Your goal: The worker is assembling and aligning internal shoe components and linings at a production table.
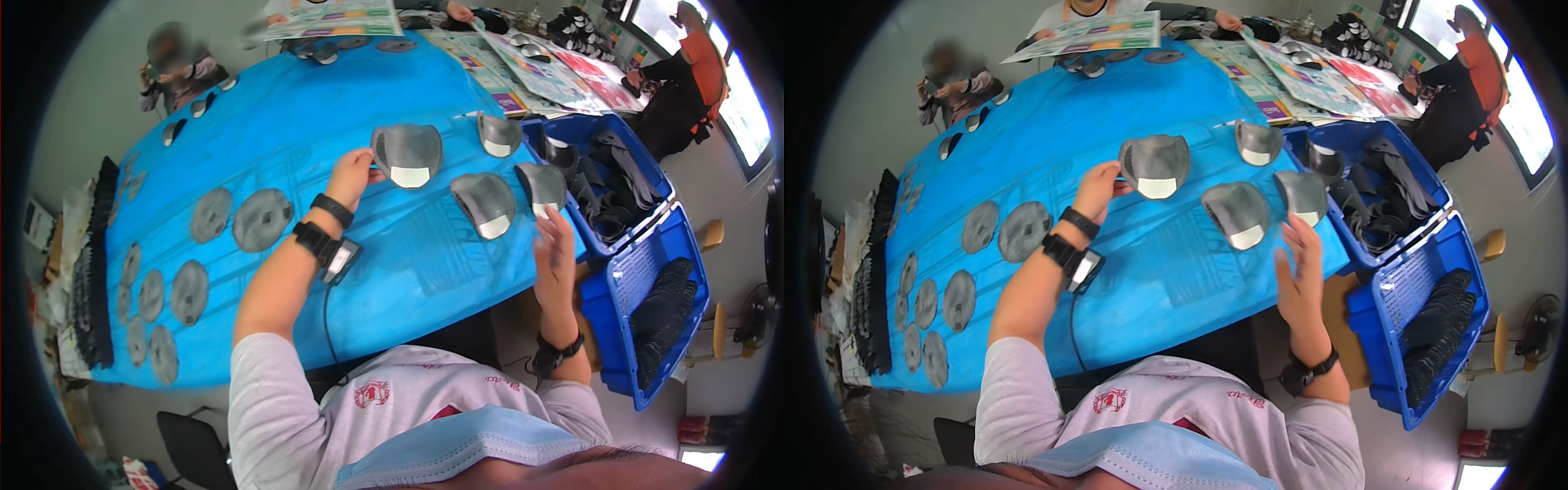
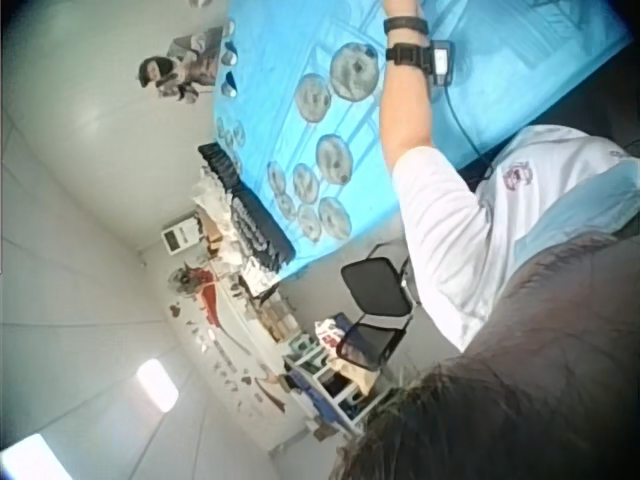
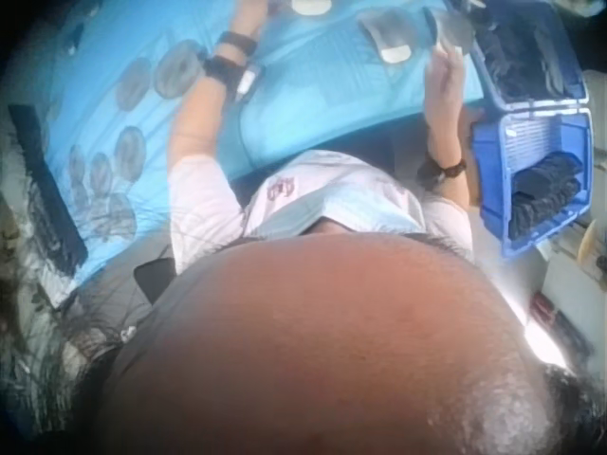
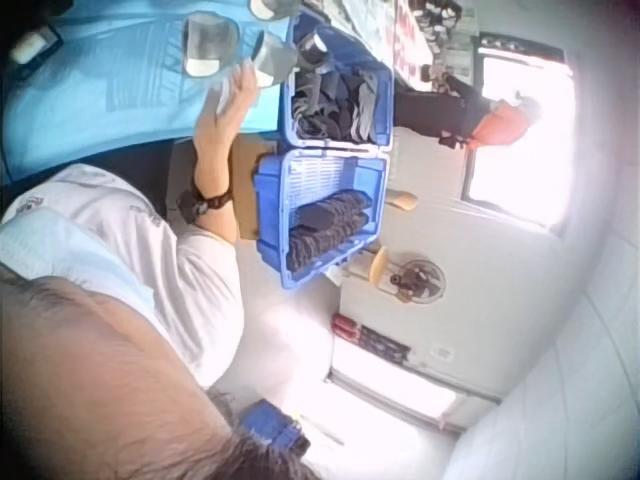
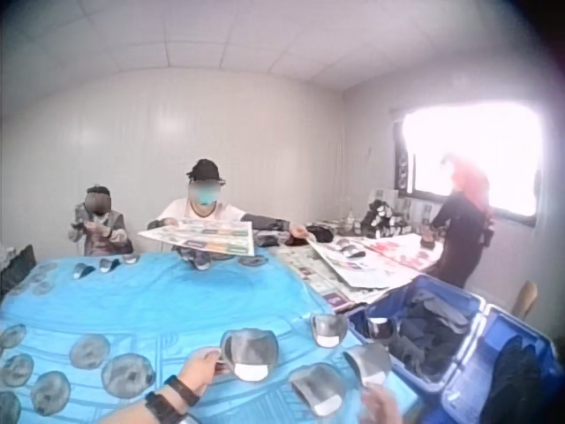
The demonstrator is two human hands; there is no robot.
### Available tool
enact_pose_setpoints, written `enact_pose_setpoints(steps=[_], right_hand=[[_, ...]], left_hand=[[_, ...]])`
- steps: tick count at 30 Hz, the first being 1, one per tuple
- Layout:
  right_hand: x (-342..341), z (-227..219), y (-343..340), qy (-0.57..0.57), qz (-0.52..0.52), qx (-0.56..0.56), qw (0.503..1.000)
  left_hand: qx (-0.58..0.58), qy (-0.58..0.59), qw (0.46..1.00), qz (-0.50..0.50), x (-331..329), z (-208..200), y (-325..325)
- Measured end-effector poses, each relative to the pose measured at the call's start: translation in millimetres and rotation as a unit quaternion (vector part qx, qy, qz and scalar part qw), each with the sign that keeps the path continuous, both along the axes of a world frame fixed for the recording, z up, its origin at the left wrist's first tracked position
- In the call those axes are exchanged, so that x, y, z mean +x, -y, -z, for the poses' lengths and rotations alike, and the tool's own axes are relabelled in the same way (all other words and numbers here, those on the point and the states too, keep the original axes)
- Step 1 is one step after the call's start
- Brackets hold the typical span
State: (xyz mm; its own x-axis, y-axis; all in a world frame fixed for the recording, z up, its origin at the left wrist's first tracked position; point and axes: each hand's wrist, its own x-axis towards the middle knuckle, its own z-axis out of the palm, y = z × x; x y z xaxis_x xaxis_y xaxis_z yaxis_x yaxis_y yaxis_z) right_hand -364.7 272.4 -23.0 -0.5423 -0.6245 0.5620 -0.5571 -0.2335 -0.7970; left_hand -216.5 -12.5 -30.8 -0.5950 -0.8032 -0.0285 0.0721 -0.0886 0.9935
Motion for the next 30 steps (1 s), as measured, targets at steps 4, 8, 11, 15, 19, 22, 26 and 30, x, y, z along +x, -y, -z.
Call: enact_pose_setpoints(steps=[4, 8, 11, 15, 19, 22, 26, 30], right_hand=[[35.5, -6.8, 84.6, 0.131, -0.155, -0.022, 0.979], [73.6, -14.0, 174.6, 0.519, -0.292, -0.025, 0.803], [95.8, -4.5, 212.8, 0.567, -0.39, 0.061, 0.723], [124.4, 19.7, 220.7, 0.592, -0.433, 0.021, 0.679], [133.3, 33.9, 206.0, 0.601, -0.461, 0.058, 0.651], [140.8, 28.8, 195.5, 0.572, -0.486, 0.053, 0.658], [147.4, 23.8, 195.5, 0.526, -0.468, 0.071, 0.707], [144.6, 25.0, 191.2, 0.577, -0.491, 0.057, 0.65]], left_hand=[[0.005, -0.049, 0.999, 0.01, 72.3, -24.7, -19.4], [0.015, -0.109, 0.994, -0.001, 125.3, -20.8, -25.8], [0.02, -0.128, 0.991, -0.028, 142.7, -8.8, -25.5], [0.077, -0.216, 0.973, 0.013, 143.2, 10.3, -23.2], [0.11, -0.287, 0.951, 0.015, 141.4, 41.4, -20.1], [0.116, -0.271, 0.955, -0.017, 134.9, 36.9, -38.6], [0.122, -0.332, 0.935, 0.001, 136.9, 27.7, -44.4], [0.135, -0.337, 0.932, 0.011, 135.8, 25.5, -50.7]])
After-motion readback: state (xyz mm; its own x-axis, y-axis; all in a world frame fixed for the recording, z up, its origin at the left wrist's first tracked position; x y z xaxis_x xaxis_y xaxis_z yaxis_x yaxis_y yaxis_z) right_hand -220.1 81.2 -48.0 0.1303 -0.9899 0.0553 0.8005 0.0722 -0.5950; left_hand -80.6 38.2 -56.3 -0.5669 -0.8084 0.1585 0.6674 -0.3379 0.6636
